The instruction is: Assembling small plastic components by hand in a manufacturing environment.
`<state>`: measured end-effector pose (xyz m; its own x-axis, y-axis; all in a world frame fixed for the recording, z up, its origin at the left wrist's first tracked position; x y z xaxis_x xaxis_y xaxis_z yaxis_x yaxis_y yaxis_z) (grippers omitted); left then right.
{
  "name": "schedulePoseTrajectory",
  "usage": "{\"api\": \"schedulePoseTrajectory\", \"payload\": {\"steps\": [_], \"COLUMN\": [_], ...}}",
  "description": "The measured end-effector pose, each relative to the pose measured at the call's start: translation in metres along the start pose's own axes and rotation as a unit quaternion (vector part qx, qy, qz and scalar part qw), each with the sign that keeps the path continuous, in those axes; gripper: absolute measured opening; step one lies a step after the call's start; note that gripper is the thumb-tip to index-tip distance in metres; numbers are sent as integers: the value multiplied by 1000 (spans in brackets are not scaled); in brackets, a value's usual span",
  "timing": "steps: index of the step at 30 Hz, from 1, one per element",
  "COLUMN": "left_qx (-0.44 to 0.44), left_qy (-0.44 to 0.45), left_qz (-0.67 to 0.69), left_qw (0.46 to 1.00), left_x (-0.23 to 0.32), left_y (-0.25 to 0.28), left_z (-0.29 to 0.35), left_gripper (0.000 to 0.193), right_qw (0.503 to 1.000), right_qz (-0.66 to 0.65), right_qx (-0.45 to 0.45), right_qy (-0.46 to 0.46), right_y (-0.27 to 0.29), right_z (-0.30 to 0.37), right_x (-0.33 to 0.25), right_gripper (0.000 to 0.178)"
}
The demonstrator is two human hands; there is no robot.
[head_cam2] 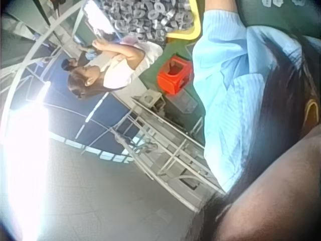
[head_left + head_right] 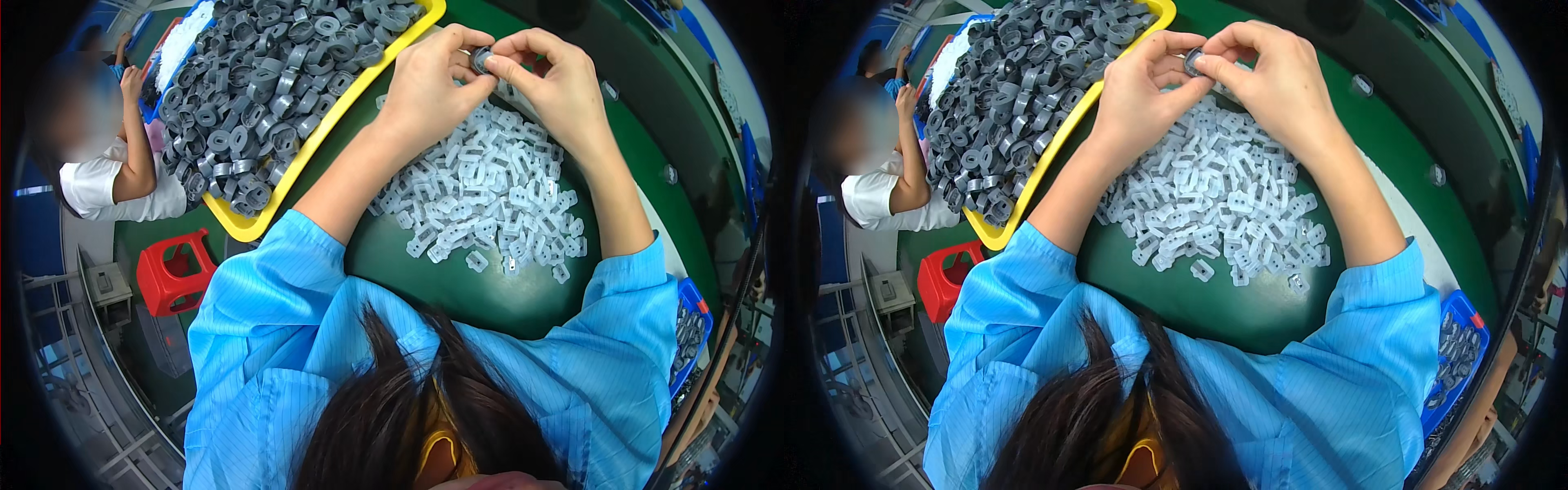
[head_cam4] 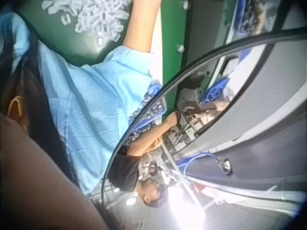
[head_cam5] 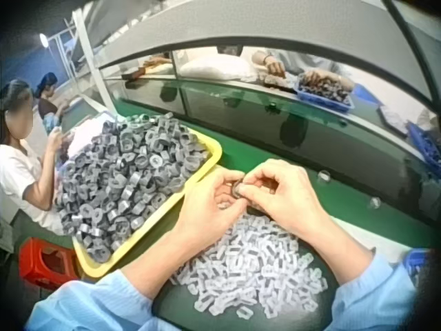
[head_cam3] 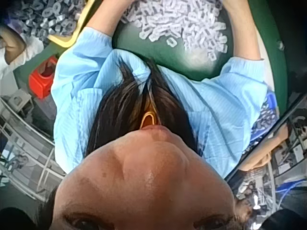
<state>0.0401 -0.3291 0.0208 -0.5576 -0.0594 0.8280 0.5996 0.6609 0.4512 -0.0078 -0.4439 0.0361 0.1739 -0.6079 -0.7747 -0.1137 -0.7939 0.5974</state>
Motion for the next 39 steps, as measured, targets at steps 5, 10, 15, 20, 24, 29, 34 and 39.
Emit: {"api": "schedulePoseTrajectory", "payload": {"steps": [5, 10, 15, 20, 24, 29, 34, 39], "left_qx": [65, 64, -55, -78, -96, -96, -47, -17], "left_qy": [-103, -115, -159, -158, -178, -205, -200, -164], "left_qz": [-39, -48, -104, -113, -128, -163, -133, -114], "left_qw": [992, 990, 980, 978, 971, 960, 970, 980], "left_x": [16, 39, 21, 28, 34, 40, 34, 29], "left_y": [7, 10, 0, -4, -8, -8, 4, 7], "left_z": [7, 8, 5, 8, 11, 11, 8, 6], "left_gripper": [34, 30, 39, 37, 35, 34, 32, 33], "right_qw": [994, 961, 947, 953, 951, 957, 961, 959], "right_qz": [-108, -261, -263, -214, -211, -190, -233, -244], "right_qx": [8, -85, -146, -185, -203, -207, -149, -132], "right_qy": [-5, -45, -111, -104, -102, -68, -26, -63], "right_y": [-3, -14, -14, -21, -23, -25, -18, -14], "right_z": [-1, -5, 2, 2, 3, 0, -3, -2], "right_x": [10, 26, 31, 25, 23, 21, 16, 20], "right_gripper": [28, 19, 21, 15, 13, 12, 16, 22]}}
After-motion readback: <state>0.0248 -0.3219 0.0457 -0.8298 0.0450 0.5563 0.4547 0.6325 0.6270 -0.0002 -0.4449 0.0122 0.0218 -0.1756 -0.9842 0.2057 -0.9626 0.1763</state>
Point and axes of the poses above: each hand's wrist, its own z-axis away from the middle knuckle, its own y-axis out of the back of the hand, x = y × z, the point moved 9 cm from there along -z, towards the middle knuckle, and after that the axes turned 11 degrees about -x, right-handed, at the moved point
